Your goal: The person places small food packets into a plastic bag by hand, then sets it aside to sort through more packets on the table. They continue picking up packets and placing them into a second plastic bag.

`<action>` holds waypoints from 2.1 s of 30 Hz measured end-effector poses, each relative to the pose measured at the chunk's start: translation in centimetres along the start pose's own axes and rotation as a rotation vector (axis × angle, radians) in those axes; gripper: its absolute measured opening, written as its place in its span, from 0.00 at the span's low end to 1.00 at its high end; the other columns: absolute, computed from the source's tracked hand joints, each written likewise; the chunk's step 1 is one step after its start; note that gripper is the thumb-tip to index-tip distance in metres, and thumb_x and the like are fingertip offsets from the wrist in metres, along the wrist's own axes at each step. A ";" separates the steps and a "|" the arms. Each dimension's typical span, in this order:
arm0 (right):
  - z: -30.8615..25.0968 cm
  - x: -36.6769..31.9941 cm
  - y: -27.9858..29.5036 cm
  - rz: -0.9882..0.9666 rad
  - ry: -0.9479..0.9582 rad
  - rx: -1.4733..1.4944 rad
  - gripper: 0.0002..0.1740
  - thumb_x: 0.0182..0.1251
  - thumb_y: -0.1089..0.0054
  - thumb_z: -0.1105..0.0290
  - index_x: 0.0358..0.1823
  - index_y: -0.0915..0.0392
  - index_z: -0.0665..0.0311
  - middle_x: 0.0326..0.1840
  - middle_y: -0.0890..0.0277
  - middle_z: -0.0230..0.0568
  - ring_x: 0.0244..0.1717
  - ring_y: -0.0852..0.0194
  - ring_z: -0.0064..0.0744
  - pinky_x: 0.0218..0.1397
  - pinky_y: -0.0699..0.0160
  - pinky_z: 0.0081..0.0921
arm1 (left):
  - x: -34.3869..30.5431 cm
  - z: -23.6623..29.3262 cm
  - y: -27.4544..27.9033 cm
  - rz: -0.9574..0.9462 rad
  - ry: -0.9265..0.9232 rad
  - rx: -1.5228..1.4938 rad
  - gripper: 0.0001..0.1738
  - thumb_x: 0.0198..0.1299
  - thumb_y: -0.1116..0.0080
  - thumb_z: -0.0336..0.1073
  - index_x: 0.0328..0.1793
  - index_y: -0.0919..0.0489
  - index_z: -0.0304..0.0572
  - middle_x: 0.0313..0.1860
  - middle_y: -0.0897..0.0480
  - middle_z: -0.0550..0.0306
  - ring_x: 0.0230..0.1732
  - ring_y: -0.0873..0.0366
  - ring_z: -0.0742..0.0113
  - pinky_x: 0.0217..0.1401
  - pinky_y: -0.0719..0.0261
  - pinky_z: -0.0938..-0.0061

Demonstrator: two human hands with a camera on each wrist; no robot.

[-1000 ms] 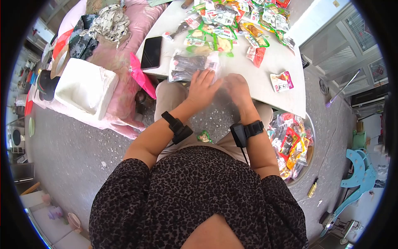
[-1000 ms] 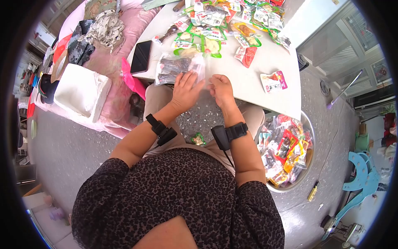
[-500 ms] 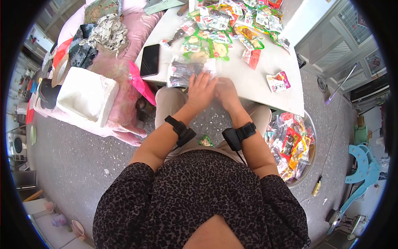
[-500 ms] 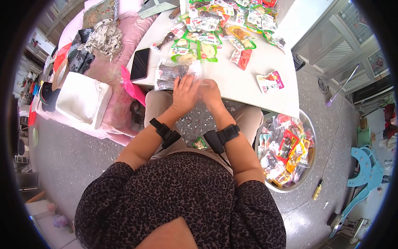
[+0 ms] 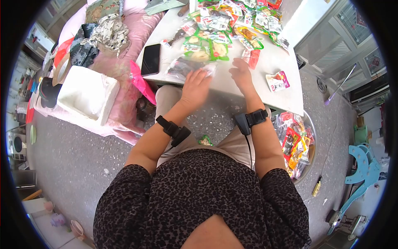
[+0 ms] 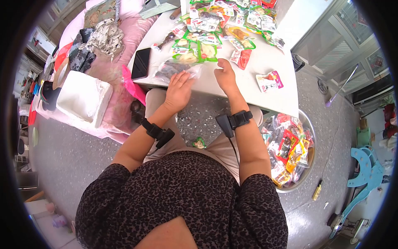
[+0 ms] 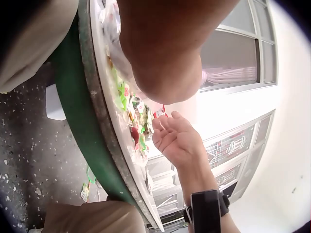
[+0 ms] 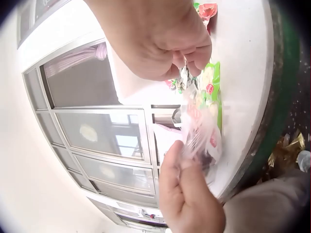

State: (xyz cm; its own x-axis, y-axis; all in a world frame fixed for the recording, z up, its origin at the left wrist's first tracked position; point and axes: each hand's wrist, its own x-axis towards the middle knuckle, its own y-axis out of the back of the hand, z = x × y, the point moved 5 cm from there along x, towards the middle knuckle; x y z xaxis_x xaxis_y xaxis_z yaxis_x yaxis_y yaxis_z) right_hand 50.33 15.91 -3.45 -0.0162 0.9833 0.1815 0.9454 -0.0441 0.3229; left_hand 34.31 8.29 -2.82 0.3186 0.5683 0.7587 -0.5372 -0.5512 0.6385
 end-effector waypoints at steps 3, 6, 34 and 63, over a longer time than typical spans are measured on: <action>-0.7 0.3 -0.8 -0.190 0.046 -0.219 0.26 0.49 0.51 0.76 0.53 0.43 0.65 0.48 0.39 0.40 0.37 0.32 0.24 0.38 0.31 0.21 | 1.1 -0.6 1.9 0.007 -0.021 -0.138 0.14 0.42 0.54 0.25 0.39 0.28 0.38 0.42 0.28 0.47 0.47 0.32 0.51 0.50 0.37 0.61; -1.8 0.0 -1.4 -0.197 0.247 -0.192 0.27 0.48 0.51 0.77 0.54 0.43 0.67 0.48 0.38 0.48 0.35 0.32 0.29 0.39 0.32 0.22 | 2.1 -1.4 3.6 0.009 -0.022 -0.196 0.15 0.44 0.56 0.23 0.41 0.29 0.36 0.40 0.27 0.45 0.44 0.30 0.51 0.46 0.33 0.65; -4.5 -2.2 5.0 -0.104 -0.101 0.636 0.04 0.58 0.54 0.73 0.28 0.30 0.64 0.23 0.33 0.27 0.23 0.38 0.15 0.28 0.36 0.14 | 3.5 -2.0 -2.6 -0.259 0.949 -1.854 0.18 0.53 0.53 0.31 0.49 0.37 0.31 0.46 0.30 0.50 0.48 0.32 0.65 0.53 0.36 0.72; -5.3 -11.6 7.6 -0.393 0.026 0.067 0.11 0.50 0.43 0.66 0.28 0.30 0.66 0.19 0.33 0.31 0.23 0.39 0.16 0.26 0.38 0.18 | 4.6 6.9 0.3 -0.351 0.537 -1.216 0.04 0.56 0.57 0.29 0.33 0.32 0.35 0.24 0.30 0.65 0.26 0.37 0.84 0.28 0.37 0.87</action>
State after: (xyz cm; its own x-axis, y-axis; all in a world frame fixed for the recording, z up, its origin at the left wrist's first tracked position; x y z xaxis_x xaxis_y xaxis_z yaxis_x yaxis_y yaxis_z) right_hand 56.00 3.21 1.84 -0.3882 0.9182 0.0793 0.8846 0.3471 0.3116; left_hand 41.01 6.53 1.81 0.3895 0.8829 0.2624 -0.9197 0.3882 0.0589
